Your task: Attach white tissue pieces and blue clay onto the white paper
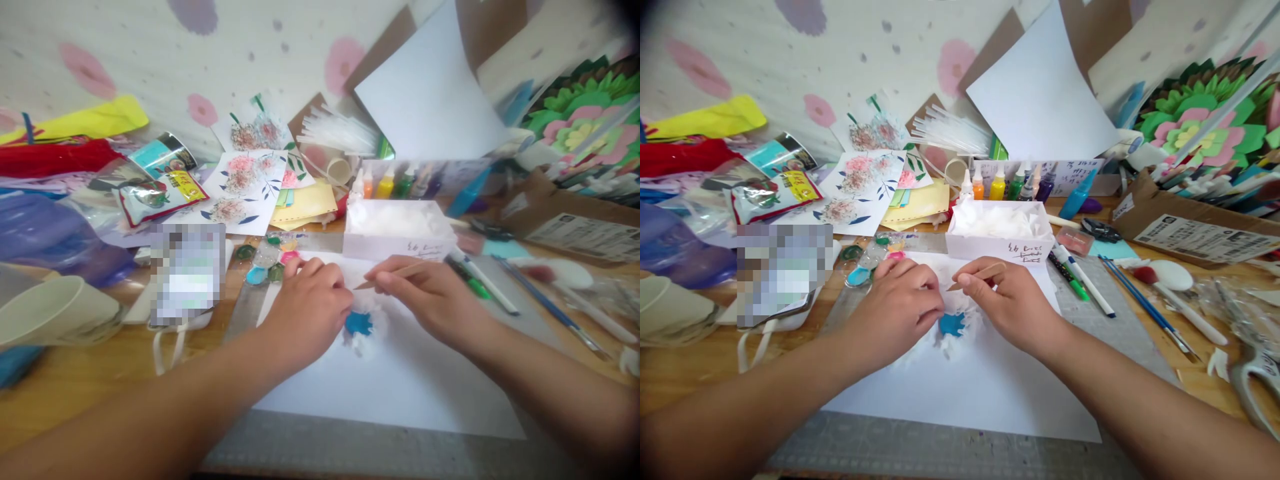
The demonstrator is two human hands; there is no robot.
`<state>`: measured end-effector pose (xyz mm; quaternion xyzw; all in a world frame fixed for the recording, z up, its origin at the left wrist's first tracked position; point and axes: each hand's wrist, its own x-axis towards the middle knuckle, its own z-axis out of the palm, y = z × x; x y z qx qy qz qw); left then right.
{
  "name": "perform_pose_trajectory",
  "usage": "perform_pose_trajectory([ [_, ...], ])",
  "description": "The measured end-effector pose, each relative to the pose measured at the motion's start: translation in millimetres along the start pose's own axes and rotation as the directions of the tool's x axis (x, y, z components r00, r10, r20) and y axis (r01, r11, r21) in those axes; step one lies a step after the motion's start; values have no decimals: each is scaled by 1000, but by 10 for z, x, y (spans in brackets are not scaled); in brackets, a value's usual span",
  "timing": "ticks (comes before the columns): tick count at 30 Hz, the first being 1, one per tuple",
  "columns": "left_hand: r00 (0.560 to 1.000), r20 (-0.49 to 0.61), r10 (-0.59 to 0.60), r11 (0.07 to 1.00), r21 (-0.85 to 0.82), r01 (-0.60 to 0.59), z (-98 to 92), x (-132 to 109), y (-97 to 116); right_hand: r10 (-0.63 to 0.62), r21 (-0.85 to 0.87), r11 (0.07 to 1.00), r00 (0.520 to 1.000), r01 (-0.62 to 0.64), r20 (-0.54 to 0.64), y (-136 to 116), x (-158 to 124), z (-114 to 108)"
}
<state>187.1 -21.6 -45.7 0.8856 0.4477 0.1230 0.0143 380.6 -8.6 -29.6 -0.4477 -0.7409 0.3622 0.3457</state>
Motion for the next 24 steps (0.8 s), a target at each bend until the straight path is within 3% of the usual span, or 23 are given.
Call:
perform_pose_trajectory([
  [11,1000,27,-6,1000,5,6,-10,12,12,10,-114,993,991,6,136,4,86,152],
  [24,1000,23,-21,1000,17,21,-4,23,-37,54,-284,959,970,17,238,22,83,165],
])
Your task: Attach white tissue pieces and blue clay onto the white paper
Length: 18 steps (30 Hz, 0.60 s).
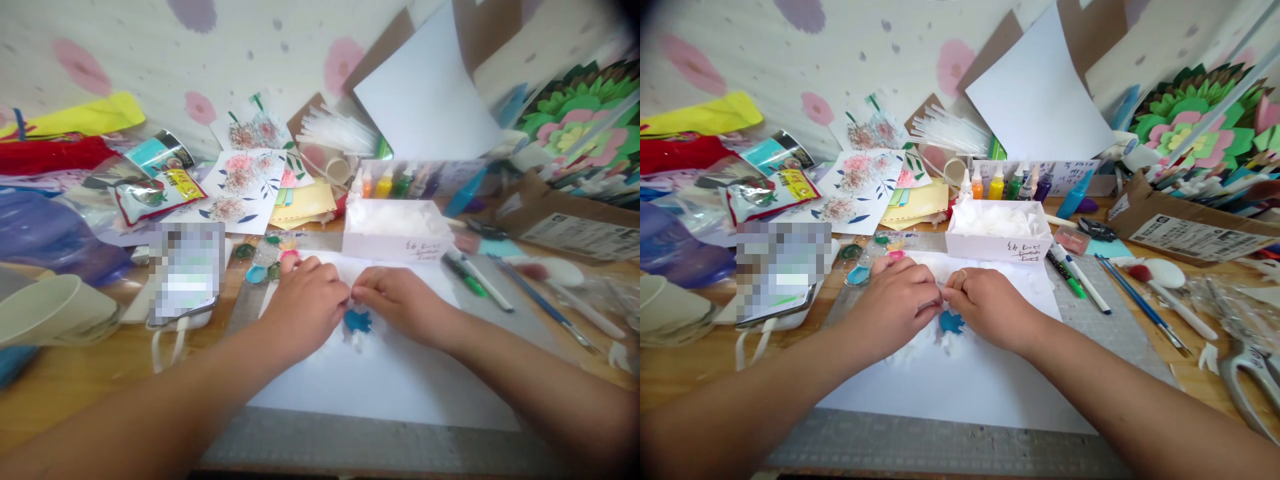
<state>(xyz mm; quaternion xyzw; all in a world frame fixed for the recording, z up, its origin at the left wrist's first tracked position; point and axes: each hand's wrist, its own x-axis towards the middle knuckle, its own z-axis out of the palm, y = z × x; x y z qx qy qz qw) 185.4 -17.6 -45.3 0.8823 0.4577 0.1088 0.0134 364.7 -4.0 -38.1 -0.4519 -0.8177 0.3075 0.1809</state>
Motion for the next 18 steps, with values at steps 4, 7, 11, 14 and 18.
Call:
perform_pose_trajectory([
  [4,999,-30,-12,1000,20,13,-10,2,-33,-20,-48,999,999,21,25,-31,10,19],
  [7,1000,-13,-9,1000,2,9,-59,-1,-32,18,-60,998,999,-16,33,-38,33,39],
  [11,997,37,71,989,-134,-66,-152,-20,-14,50,127,991,997,-43,-53,1,31,-9],
  [14,977,77,201,956,-232,-178,-191,-42,-7,121,317,948,961,-37,-249,26,-39,-139],
  [18,965,111,236,963,-160,-217,-188,-54,-2,190,365,930,907,-44,-375,45,-189,-304],
])
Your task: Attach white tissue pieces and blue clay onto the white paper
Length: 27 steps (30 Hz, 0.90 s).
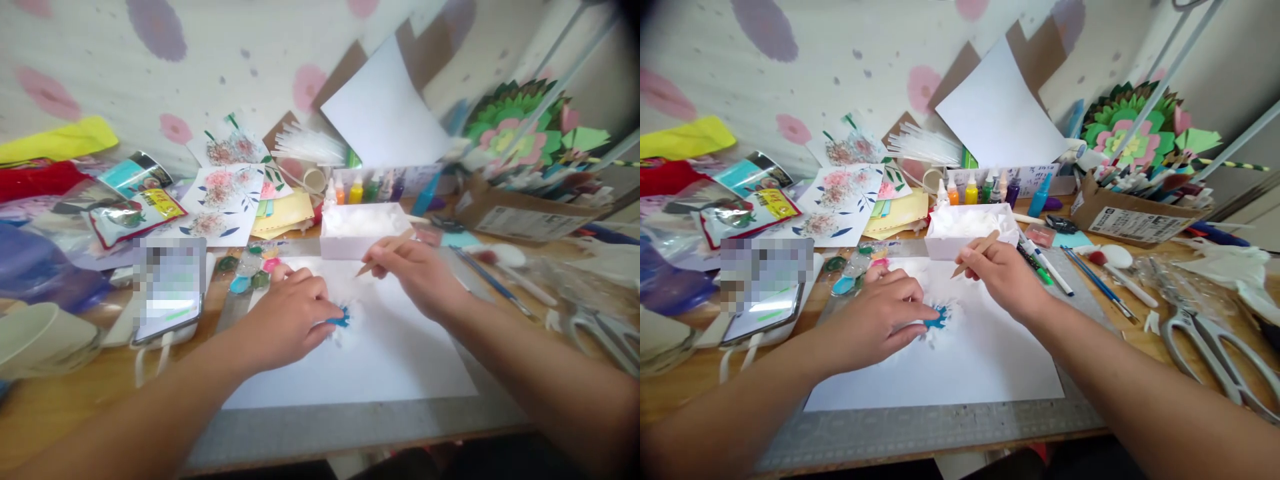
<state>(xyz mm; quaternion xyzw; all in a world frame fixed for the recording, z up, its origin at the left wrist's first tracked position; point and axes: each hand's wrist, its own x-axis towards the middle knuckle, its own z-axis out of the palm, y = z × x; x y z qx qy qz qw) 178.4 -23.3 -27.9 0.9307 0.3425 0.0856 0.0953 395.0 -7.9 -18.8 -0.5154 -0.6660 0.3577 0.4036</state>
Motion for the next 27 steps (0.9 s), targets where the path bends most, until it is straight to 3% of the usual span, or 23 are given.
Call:
perform_pose_trajectory([
  [4,998,8,-57,995,87,56,11,11,0,-38,-96,994,998,43,57,53,-40,-125],
  [7,996,-3,-91,989,113,90,12,15,-6,-124,-261,955,990,138,68,138,0,-193],
  [12,995,-18,-96,989,115,97,14,13,-18,-186,-594,746,950,301,249,296,81,-259],
  [15,995,-20,-101,989,109,102,14,9,-22,-169,-684,618,915,388,366,361,81,-242],
  [18,993,-3,-120,988,97,120,13,7,-25,-138,-729,552,907,404,397,387,69,-193],
  [23,992,-18,-124,988,96,125,20,5,-29,-137,-733,559,915,387,378,318,83,-153],
  [27,993,-24,-117,987,112,118,27,1,-33,-186,-628,739,970,244,157,105,44,-167],
])
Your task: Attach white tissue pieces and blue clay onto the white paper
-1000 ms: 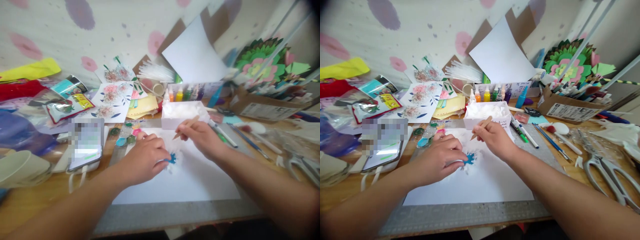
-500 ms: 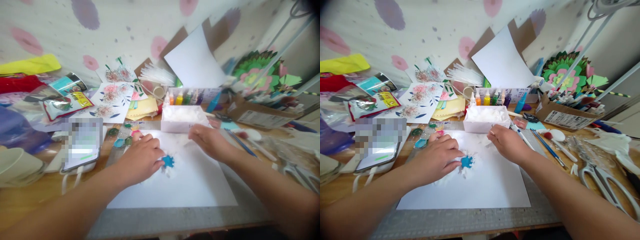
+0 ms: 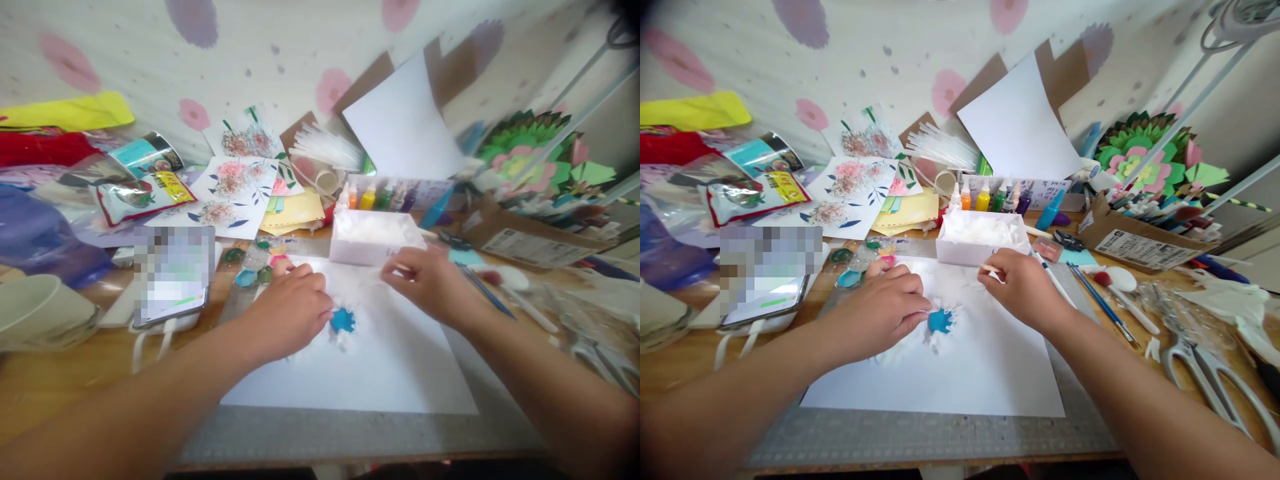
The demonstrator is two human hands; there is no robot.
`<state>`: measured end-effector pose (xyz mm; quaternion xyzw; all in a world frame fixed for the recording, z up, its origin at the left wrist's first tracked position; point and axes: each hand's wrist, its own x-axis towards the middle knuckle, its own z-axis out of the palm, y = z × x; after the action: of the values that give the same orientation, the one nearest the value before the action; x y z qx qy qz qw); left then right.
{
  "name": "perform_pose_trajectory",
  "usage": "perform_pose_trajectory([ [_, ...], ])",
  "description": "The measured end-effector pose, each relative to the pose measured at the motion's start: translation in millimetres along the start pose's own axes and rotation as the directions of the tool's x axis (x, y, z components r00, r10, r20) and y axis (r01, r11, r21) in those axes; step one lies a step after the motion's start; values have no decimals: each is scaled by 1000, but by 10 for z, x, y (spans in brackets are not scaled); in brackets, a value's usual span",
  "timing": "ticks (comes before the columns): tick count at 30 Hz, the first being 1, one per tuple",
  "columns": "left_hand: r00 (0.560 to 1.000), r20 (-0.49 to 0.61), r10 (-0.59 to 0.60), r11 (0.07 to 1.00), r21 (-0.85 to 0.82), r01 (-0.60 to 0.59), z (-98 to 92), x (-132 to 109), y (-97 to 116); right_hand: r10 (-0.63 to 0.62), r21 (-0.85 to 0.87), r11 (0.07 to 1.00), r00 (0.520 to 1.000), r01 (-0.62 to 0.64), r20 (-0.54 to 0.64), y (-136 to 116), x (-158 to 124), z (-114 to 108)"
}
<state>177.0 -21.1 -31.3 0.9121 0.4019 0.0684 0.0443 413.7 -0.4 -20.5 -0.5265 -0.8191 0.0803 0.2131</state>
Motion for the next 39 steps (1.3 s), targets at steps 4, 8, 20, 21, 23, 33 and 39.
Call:
perform_pose_trajectory([
  [4,1000,15,-3,1000,-1,3,7,7,-3,-87,116,987,982,107,-166,-229,-87,18],
  [8,1000,3,-11,1000,15,11,23,19,-6,-454,-82,888,891,452,-10,-346,-167,260],
  [20,1000,23,-7,1000,-18,8,33,9,-6,-134,514,853,990,91,47,-347,-65,63],
  [21,1000,23,-9,1000,-20,9,34,9,-8,-83,518,854,995,47,47,-362,-58,74],
  [23,1000,24,-13,1000,-28,14,36,13,-11,-39,510,860,998,7,51,-397,-45,115],
  [33,997,25,-70,996,-62,71,73,94,-2,-135,415,906,986,85,94,-416,-27,245],
  [39,999,13,-52,998,-43,53,98,89,-11,-108,379,924,984,45,145,-381,-22,320],
])
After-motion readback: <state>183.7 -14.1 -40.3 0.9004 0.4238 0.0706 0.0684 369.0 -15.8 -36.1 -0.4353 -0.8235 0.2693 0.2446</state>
